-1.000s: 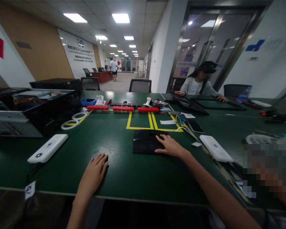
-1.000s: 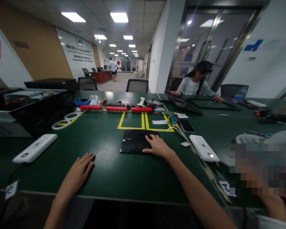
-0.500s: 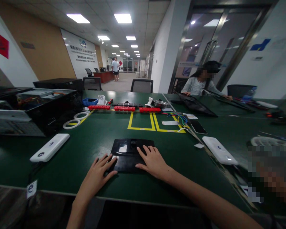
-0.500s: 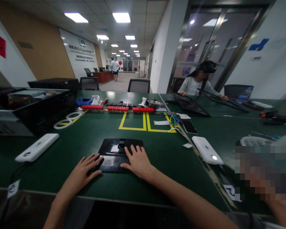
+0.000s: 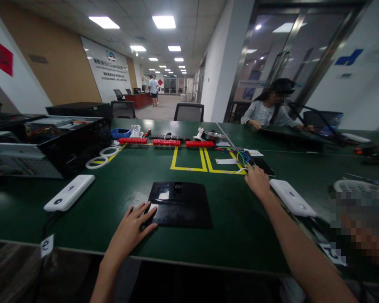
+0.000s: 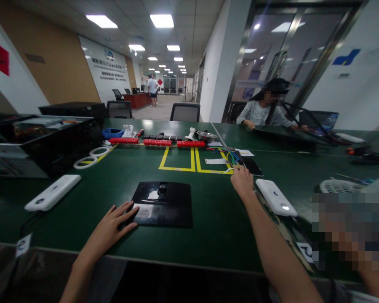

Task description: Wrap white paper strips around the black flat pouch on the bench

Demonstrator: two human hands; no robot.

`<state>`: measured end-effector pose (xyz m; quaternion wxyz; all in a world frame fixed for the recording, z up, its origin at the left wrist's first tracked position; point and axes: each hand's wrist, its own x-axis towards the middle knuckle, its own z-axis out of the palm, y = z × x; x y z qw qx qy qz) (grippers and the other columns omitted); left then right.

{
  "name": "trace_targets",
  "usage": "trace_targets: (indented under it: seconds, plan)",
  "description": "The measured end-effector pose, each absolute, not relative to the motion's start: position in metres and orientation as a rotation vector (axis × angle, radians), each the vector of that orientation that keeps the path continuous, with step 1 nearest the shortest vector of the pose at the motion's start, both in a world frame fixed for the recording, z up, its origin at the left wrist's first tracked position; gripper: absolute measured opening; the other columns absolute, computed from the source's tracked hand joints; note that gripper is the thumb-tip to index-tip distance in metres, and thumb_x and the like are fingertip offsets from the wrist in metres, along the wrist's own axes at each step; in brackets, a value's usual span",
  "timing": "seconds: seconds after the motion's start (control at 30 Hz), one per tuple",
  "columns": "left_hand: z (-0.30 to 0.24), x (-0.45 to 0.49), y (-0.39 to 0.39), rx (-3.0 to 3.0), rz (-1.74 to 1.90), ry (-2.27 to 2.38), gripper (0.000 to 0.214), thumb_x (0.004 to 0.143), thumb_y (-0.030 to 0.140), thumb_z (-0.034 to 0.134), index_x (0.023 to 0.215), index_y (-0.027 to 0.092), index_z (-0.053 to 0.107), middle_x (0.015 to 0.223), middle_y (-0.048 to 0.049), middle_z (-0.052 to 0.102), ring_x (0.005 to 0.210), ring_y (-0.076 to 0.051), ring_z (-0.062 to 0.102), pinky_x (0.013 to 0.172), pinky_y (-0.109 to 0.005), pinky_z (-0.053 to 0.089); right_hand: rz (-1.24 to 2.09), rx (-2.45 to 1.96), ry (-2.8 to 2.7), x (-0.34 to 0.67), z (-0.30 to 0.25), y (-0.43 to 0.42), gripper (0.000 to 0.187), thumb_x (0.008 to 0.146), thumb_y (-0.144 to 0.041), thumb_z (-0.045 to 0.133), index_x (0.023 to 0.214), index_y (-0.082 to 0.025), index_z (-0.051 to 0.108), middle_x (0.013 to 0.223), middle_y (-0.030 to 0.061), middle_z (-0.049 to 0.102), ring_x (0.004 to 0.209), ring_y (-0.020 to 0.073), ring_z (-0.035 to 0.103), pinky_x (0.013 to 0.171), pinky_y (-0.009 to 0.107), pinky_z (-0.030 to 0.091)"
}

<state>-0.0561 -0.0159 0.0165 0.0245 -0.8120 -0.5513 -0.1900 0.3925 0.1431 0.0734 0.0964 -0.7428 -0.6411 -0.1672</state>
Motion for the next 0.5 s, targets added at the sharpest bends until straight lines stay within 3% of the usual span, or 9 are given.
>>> trace_targets:
  seconds: [0.23, 0.37, 0.5]
  plan:
    - [0.016, -0.057, -0.017, -2.528, -0.565, -1.665, 0.044, 0.089, 0.040, 0.050, 0.132, 0.032, 0.048, 0.139, -0.0080, 0.049, 0.127, -0.026, 0.044, 0.103, -0.053, 0.031, -0.307, -2.307, -1.835, 0.434, 0.060, 0.155, 0.035, 0.082, -0.005, 0.043, 0.111, -0.010, 0.062, 0.095, 0.0173, 0.065, 0.084, 0.0234, 0.062, 0.072, 0.033, 0.046]
    - [0.016, -0.057, -0.018, -2.527, -0.588, -1.675, 0.044, 0.089, 0.041, 0.050, 0.132, 0.032, 0.048, 0.138, -0.0071, 0.049, 0.127, -0.026, 0.044, 0.103, -0.052, 0.031, -0.279, -2.233, -1.789, 0.433, 0.059, 0.158, 0.036, 0.077, -0.002, 0.048, 0.106, -0.010, 0.066, 0.091, 0.0164, 0.067, 0.083, 0.0238, 0.064, 0.072, 0.031, 0.047]
    - [0.017, -0.056, -0.017, -2.522, -0.572, -1.697, 0.044, 0.090, 0.043, 0.049, 0.132, 0.032, 0.048, 0.137, -0.0072, 0.050, 0.127, -0.026, 0.044, 0.104, -0.052, 0.031, -0.311, -2.043, -1.732, 0.424, 0.067, 0.157, 0.044, 0.079, -0.002, 0.040, 0.115, -0.010, 0.063, 0.096, 0.0161, 0.068, 0.089, 0.0238, 0.063, 0.081, 0.034, 0.046]
